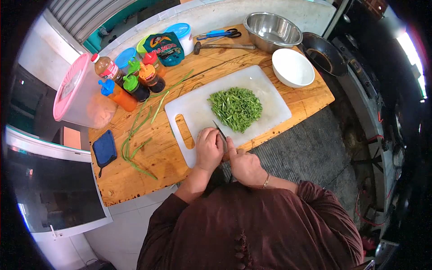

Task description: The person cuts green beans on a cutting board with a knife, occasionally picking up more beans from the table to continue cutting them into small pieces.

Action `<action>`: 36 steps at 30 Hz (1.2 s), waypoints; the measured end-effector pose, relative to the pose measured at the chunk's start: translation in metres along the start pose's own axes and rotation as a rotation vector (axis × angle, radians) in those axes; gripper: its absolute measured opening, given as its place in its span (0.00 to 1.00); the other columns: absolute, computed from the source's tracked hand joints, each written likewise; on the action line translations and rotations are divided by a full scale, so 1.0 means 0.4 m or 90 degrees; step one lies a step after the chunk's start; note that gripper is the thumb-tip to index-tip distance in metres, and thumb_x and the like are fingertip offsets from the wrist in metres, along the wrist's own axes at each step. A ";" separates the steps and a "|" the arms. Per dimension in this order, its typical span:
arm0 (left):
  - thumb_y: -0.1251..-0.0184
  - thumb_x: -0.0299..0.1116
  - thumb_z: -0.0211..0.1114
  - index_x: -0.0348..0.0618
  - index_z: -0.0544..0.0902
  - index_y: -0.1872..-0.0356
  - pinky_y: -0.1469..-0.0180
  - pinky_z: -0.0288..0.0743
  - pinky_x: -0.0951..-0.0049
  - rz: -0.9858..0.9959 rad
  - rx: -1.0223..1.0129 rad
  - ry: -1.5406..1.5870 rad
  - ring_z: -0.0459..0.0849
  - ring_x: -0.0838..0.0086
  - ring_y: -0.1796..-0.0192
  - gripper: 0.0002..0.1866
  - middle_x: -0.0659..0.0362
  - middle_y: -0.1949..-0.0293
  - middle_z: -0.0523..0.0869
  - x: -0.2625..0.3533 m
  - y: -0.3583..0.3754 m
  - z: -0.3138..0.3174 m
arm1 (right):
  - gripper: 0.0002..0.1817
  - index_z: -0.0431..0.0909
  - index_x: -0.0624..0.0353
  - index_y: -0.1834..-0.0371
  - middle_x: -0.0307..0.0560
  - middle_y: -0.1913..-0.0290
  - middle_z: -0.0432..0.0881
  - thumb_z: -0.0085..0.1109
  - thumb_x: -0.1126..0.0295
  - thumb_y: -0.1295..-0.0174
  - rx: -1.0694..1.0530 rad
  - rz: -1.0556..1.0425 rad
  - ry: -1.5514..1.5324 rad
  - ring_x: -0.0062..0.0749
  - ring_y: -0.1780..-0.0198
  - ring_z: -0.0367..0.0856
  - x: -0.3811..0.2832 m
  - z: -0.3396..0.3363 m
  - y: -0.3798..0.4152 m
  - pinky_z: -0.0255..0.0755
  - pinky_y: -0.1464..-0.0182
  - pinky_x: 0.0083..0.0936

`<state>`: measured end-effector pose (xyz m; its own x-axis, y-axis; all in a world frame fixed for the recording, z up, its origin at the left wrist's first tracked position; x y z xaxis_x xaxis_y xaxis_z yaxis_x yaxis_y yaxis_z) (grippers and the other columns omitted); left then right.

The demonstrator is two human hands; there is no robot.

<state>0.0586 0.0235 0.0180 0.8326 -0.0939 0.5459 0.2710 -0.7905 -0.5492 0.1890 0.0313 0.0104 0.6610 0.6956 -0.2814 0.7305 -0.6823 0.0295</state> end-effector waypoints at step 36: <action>0.47 0.21 0.63 0.34 0.84 0.59 0.51 0.75 0.54 0.025 -0.123 0.029 0.80 0.50 0.54 0.12 0.48 0.60 0.81 -0.050 -0.031 -0.017 | 0.29 0.63 0.46 0.25 0.60 0.68 0.85 0.50 0.61 0.30 0.041 0.221 -0.169 0.55 0.66 0.85 0.044 -0.032 0.016 0.78 0.62 0.50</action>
<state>0.0354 0.0312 0.0181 0.8172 -0.1505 0.5564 0.1374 -0.8866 -0.4416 0.2075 0.0421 0.0178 0.7924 0.3461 -0.5023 0.4547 -0.8841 0.1082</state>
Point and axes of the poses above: each hand's wrist, its own y-axis away from the middle knuckle, its own z-axis out of the palm, x = y × z, the point moved 6 cm from there along -y, towards the middle knuckle
